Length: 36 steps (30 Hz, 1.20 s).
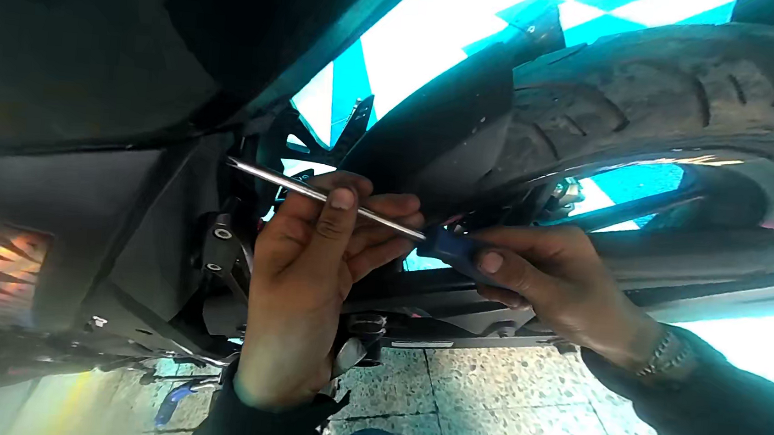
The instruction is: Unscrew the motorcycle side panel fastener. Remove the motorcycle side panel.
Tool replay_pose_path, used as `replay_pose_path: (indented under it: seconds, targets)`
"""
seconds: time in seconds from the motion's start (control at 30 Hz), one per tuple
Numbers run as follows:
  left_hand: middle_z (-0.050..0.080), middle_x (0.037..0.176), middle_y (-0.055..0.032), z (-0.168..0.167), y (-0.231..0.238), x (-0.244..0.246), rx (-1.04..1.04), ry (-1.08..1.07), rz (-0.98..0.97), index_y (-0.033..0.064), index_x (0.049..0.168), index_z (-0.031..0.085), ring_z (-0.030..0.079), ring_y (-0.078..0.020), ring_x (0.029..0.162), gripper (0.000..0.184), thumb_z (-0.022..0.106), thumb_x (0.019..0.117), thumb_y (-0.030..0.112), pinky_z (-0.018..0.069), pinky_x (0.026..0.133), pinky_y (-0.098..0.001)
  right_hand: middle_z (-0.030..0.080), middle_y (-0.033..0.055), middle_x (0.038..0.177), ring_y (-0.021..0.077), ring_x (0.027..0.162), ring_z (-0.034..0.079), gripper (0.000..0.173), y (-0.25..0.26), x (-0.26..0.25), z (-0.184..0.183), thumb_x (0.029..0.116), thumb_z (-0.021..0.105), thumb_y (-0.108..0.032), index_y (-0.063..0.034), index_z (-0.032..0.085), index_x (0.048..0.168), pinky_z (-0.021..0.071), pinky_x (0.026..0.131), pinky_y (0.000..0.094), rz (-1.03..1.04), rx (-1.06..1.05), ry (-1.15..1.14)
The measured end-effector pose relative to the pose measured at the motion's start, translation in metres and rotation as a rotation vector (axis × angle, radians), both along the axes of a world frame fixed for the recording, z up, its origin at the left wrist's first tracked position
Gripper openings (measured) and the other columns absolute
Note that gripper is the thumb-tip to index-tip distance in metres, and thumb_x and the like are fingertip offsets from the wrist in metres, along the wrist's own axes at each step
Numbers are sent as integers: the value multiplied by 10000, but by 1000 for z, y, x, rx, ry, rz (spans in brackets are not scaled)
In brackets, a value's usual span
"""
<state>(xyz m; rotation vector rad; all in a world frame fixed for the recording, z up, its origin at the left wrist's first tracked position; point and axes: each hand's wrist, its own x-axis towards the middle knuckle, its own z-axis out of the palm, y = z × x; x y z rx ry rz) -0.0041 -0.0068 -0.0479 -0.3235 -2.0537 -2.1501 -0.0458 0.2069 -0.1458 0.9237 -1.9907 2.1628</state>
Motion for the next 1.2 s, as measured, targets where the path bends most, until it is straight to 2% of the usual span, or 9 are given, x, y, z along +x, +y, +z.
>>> replay_pose_path:
  seconds: [0.13,0.3,0.43,0.57,0.73,0.87,1.0,1.1,1.2]
  targets:
    - [725,1173,-186,0,1,-1,-15,5,10,59,1238,550,747,-330,1039,220,415,1113,180,629,923,-440,618,-72,684,-9,505,489,177,4,2,10,1019,632,-217,-94,758,1004,408,437,121,-4,63,-8]
    - [727,1140,-188,2,-4,-2,28,9,59,40,1206,574,755,-328,1005,203,444,1102,156,641,887,-456,576,-25,715,23,568,548,279,13,-47,26,1080,513,-341,-98,649,1096,448,480,140,570,212,-160]
    - [725,1138,-202,5,-8,-4,74,3,71,34,1209,586,753,-338,1006,205,459,1095,148,643,873,-464,591,-16,681,19,490,521,384,2,-61,39,1070,484,-451,-127,687,1037,418,413,143,697,272,-409]
    - [723,1152,-198,6,-11,-4,79,13,68,35,1224,584,754,-329,1003,225,436,1104,155,648,860,-451,542,-50,585,7,444,468,379,-10,-46,40,1047,547,-427,-128,719,890,379,385,145,504,254,-286]
    - [708,1207,-217,11,-19,-4,83,4,40,33,1217,564,748,-346,1027,227,404,1112,155,642,877,-449,526,-65,583,10,459,458,373,-24,-31,30,1037,567,-456,-163,687,841,367,393,150,200,293,13]
    - [659,1327,-216,16,-24,-5,54,-22,29,46,1246,529,709,-377,1131,228,384,1119,169,609,958,-479,495,-132,585,-38,474,446,330,-37,-36,29,1026,563,-454,-191,653,848,352,403,173,-196,418,483]
    - [665,1307,-230,20,-35,-4,40,9,34,32,1289,523,714,-378,1116,263,370,1122,165,607,962,-483,655,27,742,131,590,601,332,-61,-23,21,1005,626,-393,-70,704,1022,456,479,321,-574,411,750]
    - [690,1242,-229,24,-45,-2,80,26,50,34,1245,552,732,-373,1068,238,399,1115,161,621,924,-481,657,36,824,144,687,620,330,-69,-19,23,968,686,-390,-80,724,1077,474,545,312,-580,383,724]
    - [700,1226,-213,30,-56,-1,140,38,56,50,1244,551,738,-361,1057,205,427,1105,135,625,917,-476,685,-105,952,-15,796,644,395,-53,-17,39,1002,601,-504,-177,687,1207,571,652,184,-210,292,412]
